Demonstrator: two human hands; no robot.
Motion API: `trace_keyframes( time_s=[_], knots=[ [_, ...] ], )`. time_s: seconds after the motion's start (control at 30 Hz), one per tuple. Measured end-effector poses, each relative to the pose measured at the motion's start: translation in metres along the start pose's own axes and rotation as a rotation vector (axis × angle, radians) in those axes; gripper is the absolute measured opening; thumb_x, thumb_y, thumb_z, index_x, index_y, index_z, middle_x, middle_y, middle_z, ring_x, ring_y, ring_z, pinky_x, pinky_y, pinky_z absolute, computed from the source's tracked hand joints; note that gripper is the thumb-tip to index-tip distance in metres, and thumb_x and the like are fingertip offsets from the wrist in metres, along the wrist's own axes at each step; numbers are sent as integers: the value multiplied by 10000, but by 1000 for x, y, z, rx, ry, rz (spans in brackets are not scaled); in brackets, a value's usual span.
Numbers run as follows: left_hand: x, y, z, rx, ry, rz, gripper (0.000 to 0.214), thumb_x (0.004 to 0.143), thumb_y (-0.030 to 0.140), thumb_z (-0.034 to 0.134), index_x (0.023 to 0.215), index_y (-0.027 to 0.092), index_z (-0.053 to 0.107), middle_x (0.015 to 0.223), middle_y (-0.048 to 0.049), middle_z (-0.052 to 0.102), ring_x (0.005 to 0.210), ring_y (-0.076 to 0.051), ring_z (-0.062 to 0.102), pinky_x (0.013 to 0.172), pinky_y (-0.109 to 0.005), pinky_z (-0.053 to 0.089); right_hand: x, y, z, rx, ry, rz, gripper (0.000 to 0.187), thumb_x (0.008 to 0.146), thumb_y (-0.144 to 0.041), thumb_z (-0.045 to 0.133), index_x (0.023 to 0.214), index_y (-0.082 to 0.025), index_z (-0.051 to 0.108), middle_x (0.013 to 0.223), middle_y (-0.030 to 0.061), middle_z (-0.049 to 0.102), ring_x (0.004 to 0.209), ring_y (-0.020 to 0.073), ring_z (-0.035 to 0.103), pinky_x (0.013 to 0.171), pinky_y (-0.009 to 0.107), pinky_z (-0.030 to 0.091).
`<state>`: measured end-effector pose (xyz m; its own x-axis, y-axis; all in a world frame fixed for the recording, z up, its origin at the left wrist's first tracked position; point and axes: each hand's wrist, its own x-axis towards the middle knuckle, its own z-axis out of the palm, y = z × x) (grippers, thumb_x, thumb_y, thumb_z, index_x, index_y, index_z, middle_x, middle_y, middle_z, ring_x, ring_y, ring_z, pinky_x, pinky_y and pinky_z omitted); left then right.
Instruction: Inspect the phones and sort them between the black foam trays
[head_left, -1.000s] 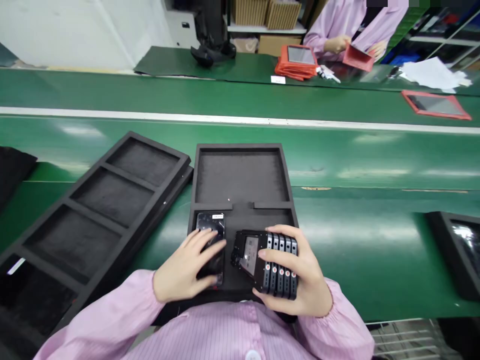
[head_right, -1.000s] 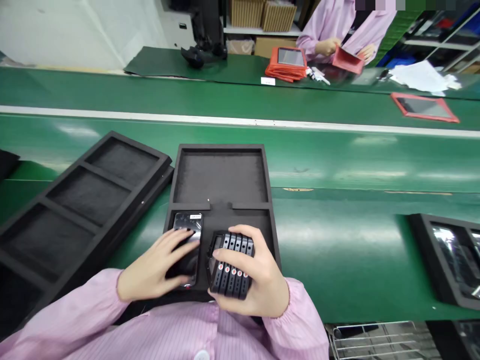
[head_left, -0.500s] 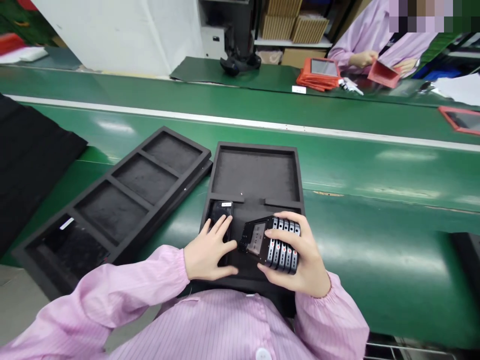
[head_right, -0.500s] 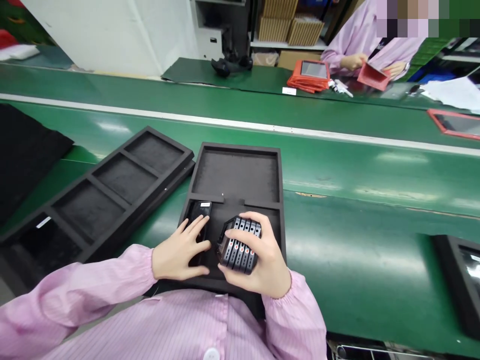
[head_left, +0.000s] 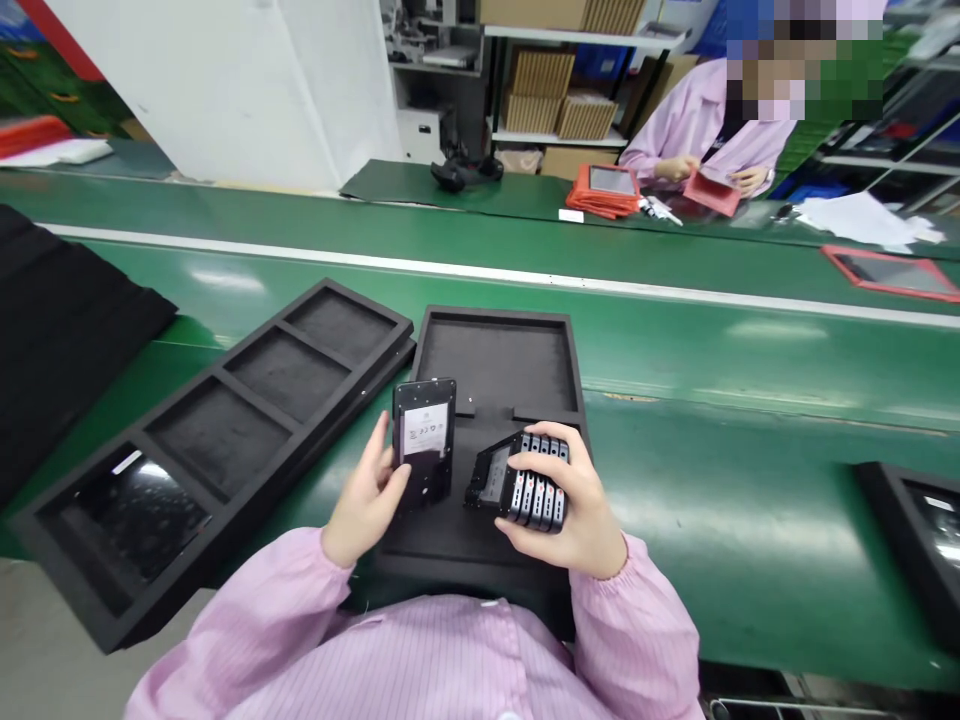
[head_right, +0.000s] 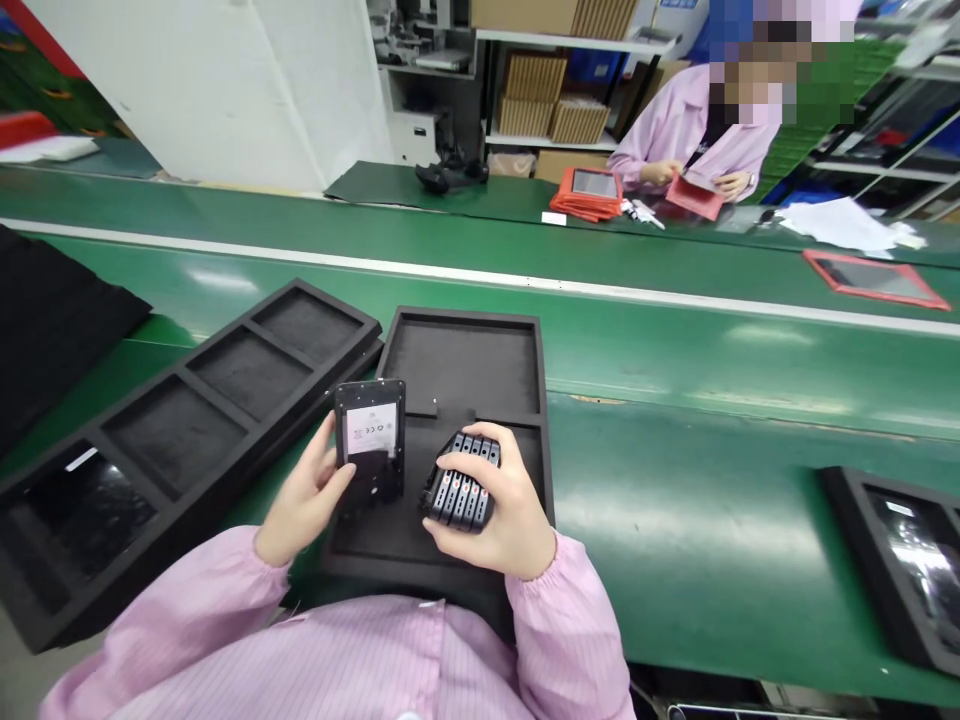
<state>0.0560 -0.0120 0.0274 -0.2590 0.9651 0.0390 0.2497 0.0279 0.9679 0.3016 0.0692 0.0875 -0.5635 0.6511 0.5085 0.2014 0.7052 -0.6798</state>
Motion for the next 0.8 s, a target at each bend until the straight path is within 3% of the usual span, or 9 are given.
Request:
trace_keyframes(
  time_s=[0.07,0.13,0.2,0.4,0.5,0.6,0.67,0.8],
  knots=[
    [2,-11,20,25,83,154,529,950,336,459,1430,149,337,1286,-153,626,1187,-227,619,995,-365,519,1,-1,1,-6,6,1,515,634,-247,798,1110,-240,603,1244,122,446,1213,323,480,964,504,492],
    [5,-20,36,112,113,264,358,952,308,464,1280,164,480,1164,-143,687,1074,-234,680,917,-368,568,2,-2,2,-9,13,2,513,633,-241,794,1110,-235,604,1243,123,446,1207,318,485,970,497,490],
    [6,-26,46,182,72,348,294,957,266,451,1234,181,499,1103,-130,709,1014,-227,702,872,-367,592,2,-3,5,-9,19,2,514,635,-235,786,1115,-232,603,1250,124,443,1207,314,488,974,489,489],
    [-1,-28,49,53,-129,563,292,916,129,446,1188,231,411,1317,-161,596,1206,-234,608,937,-434,563,1,-6,13,-6,85,-10,559,639,-233,763,1160,-244,560,1268,126,433,1189,315,502,962,500,490],
    [8,-18,41,15,-327,692,274,817,241,595,1034,226,429,1327,-181,507,1219,-303,563,962,-516,515,0,-6,14,10,100,-14,568,635,-235,762,1160,-249,546,1252,120,437,1171,309,506,949,494,492],
    [29,-4,36,9,-492,728,501,688,484,758,933,219,411,1288,-183,426,1183,-353,517,966,-556,480,-2,0,18,42,95,-28,620,633,-246,772,1203,-263,529,1263,117,435,1178,310,497,964,504,476],
    [46,3,39,-57,-549,715,693,563,602,833,931,226,383,1307,-187,387,1233,-392,463,1001,-583,440,-4,7,25,96,121,-50,761,629,-275,791,1312,-286,454,1282,116,436,1206,321,484,995,535,450],
    [64,3,62,-336,-538,645,906,402,698,853,986,265,313,1262,-144,409,1185,-364,524,980,-549,463,-10,20,37,294,159,42,1130,618,-361,829,1510,-273,141,1284,132,442,1182,307,535,1009,508,452]
  ],
)
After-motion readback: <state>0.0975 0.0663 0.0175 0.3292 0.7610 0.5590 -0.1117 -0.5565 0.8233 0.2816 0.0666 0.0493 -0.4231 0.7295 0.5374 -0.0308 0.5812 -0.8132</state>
